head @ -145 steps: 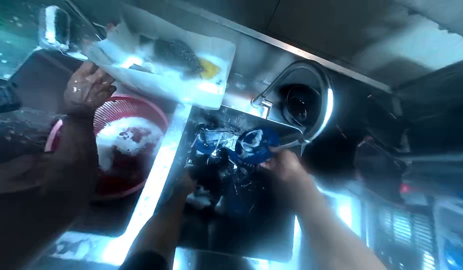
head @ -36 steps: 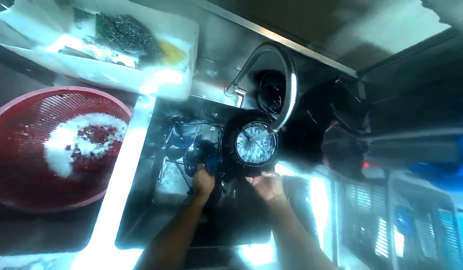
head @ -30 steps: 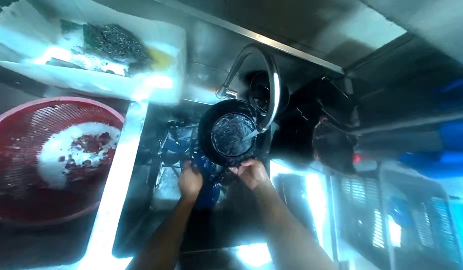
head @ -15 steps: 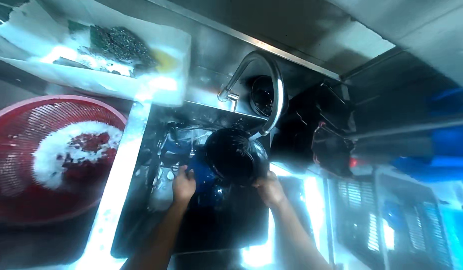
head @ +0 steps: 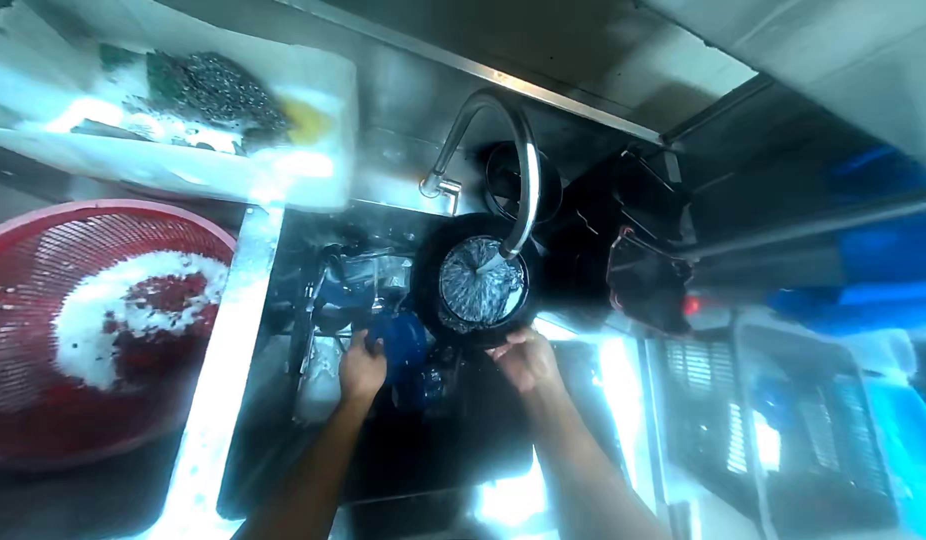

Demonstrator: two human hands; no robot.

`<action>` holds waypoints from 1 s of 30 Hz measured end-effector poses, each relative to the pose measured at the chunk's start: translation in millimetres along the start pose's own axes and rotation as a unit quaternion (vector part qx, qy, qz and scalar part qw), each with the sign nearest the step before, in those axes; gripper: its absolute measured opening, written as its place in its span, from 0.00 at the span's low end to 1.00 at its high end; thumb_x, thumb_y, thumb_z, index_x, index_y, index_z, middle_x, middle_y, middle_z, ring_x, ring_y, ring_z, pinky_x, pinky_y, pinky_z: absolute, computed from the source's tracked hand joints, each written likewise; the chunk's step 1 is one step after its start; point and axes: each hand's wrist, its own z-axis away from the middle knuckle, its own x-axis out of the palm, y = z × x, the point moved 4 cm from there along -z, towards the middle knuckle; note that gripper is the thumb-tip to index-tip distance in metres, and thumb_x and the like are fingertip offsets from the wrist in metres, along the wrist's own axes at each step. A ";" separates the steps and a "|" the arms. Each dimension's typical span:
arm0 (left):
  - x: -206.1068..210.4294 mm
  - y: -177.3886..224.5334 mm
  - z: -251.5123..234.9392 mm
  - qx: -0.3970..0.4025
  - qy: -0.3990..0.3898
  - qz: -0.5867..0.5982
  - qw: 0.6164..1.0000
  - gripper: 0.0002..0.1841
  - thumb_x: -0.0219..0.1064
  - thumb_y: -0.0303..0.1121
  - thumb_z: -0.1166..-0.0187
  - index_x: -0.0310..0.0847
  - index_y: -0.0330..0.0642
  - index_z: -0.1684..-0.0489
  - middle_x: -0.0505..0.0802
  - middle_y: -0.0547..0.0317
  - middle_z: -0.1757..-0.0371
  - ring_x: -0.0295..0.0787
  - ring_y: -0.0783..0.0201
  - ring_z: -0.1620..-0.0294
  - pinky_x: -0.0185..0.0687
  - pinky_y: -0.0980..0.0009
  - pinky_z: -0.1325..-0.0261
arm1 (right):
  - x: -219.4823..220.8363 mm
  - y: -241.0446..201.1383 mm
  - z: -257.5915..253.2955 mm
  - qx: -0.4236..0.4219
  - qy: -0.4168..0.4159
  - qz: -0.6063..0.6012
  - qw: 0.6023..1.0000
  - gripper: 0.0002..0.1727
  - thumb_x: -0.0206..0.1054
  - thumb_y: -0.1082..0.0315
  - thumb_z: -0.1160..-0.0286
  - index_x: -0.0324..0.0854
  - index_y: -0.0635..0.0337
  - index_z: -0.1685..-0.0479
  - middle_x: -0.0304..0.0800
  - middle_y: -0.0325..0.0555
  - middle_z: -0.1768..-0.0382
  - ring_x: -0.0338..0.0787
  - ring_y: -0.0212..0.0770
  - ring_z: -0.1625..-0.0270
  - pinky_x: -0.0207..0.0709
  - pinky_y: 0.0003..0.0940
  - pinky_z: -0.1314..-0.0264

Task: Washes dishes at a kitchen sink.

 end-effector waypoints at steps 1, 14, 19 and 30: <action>0.1 0.3 -0.1 -0.005 -0.006 -0.011 1.000 0.23 0.63 0.40 0.12 0.76 0.36 0.23 0.93 0.34 0.43 0.90 0.37 0.39 0.79 0.36 0.33 | 8.5 0.7 -2.6 -0.001 -0.002 -0.005 1.000 0.22 0.62 0.79 0.51 0.75 0.55 0.51 0.90 0.52 0.62 0.92 0.49 0.62 0.88 0.52 0.63; 1.0 5.2 -1.8 0.020 -0.044 -0.031 0.998 0.21 0.63 0.40 0.12 0.81 0.39 0.27 0.93 0.36 0.43 0.89 0.38 0.36 0.77 0.37 0.29 | 88.8 -27.2 11.2 -0.362 -0.139 0.703 0.596 0.15 0.65 0.75 0.22 0.88 0.63 0.41 0.94 0.48 0.46 0.93 0.43 0.45 0.87 0.45 0.38; 0.7 -3.6 -11.2 0.057 -0.086 0.042 0.994 0.36 0.65 0.30 0.15 0.56 0.54 0.06 0.85 0.39 0.25 0.84 0.42 0.26 0.75 0.40 0.23 | 61.5 -0.7 12.2 -0.537 -0.194 0.752 0.330 0.12 0.66 0.71 0.30 0.94 0.52 0.54 0.93 0.42 0.38 0.90 0.45 0.34 0.80 0.49 0.29; -11.1 -1.8 -20.7 -0.011 -0.118 0.413 0.903 0.26 0.59 0.25 0.12 0.67 0.49 0.15 0.90 0.43 0.38 0.93 0.52 0.50 0.92 0.53 0.51 | 29.7 -34.4 50.4 -0.604 -0.163 0.721 0.297 0.15 0.60 0.72 0.24 0.94 0.50 0.51 0.92 0.39 0.35 0.82 0.47 0.23 0.65 0.52 0.14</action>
